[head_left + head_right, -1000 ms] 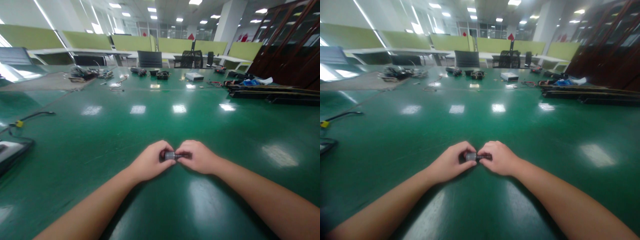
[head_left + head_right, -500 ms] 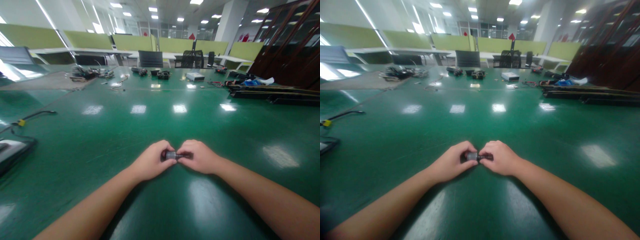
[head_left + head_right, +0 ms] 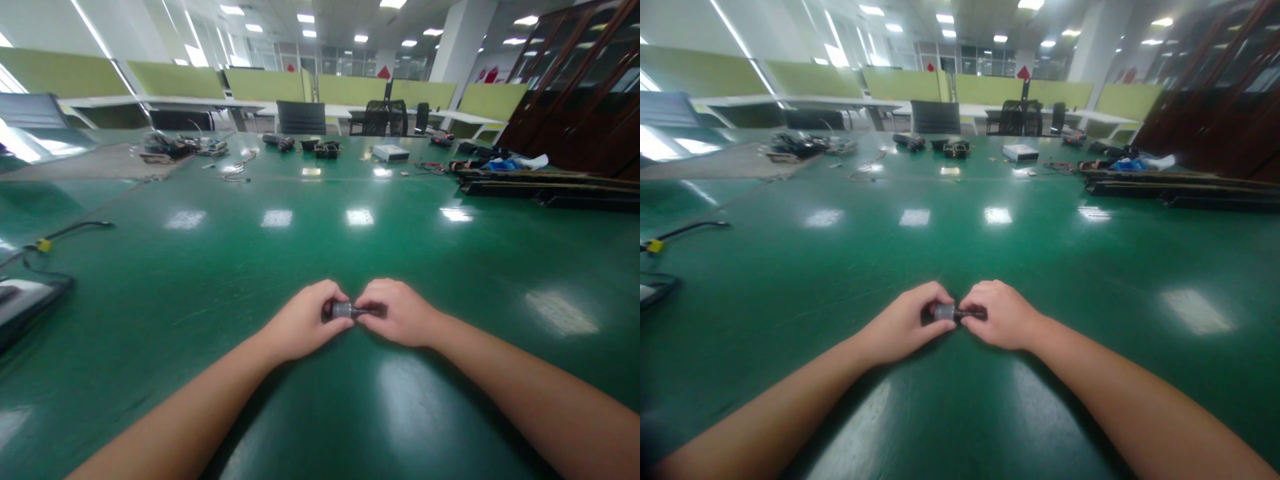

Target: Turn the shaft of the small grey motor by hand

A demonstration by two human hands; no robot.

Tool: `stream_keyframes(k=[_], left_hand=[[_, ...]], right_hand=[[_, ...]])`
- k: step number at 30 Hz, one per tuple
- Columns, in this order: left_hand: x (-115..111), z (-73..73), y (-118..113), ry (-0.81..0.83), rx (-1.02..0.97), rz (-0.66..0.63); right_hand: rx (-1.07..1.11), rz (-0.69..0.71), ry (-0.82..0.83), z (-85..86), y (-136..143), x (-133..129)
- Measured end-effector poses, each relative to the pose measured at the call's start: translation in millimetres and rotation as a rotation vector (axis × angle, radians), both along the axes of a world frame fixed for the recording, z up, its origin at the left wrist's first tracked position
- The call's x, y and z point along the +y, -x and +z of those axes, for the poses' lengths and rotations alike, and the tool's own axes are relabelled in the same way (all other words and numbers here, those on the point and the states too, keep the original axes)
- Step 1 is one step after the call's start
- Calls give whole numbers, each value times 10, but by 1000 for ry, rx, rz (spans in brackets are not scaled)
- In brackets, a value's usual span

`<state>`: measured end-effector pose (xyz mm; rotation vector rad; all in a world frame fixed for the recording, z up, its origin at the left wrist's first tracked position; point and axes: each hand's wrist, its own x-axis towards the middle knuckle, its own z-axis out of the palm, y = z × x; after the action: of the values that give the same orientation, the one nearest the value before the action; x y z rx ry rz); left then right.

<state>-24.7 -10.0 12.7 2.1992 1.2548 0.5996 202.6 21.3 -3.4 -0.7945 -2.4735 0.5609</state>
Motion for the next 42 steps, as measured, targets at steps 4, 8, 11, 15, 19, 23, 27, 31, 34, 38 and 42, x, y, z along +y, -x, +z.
stream_keyframes(k=[4, 8, 11, 15, 19, 23, 27, 31, 34, 38, 42], left_hand=[[-3, -5, -4, 3, -4, 5], [-6, -13, -8, 7, 2, 6], [-2, -15, -2, 5, 2, 0], [3, -14, 6, -2, -2, -3], [2, -13, 8, 0, 3, 2], [2, -15, 8, -8, 1, 0], [0, -22, 4, 1, 6, 0], [-1, -23, 4, -6, 9, -7], [4, -15, 9, -16, 9, -25], [9, -16, 16, -23, -2, -29], [6, -33, 24, -25, -4, -25]], right_hand=[[-9, 5, 2, 6, -5, 1], [-5, 1, 3, 7, -4, 2], [0, -5, 1, 3, -6, 3], [-2, -19, -7, 2, -7, 1], [-7, -34, -5, 11, -2, -6], [-2, -44, -10, 20, 0, -9], [-5, -56, -12, 18, -4, -9], [-13, -61, 1, 14, -12, -10], [-26, -65, 2, 16, -27, -8], [-40, -64, 1, 26, -46, 0], [-58, -62, 11, 45, -64, 12]])
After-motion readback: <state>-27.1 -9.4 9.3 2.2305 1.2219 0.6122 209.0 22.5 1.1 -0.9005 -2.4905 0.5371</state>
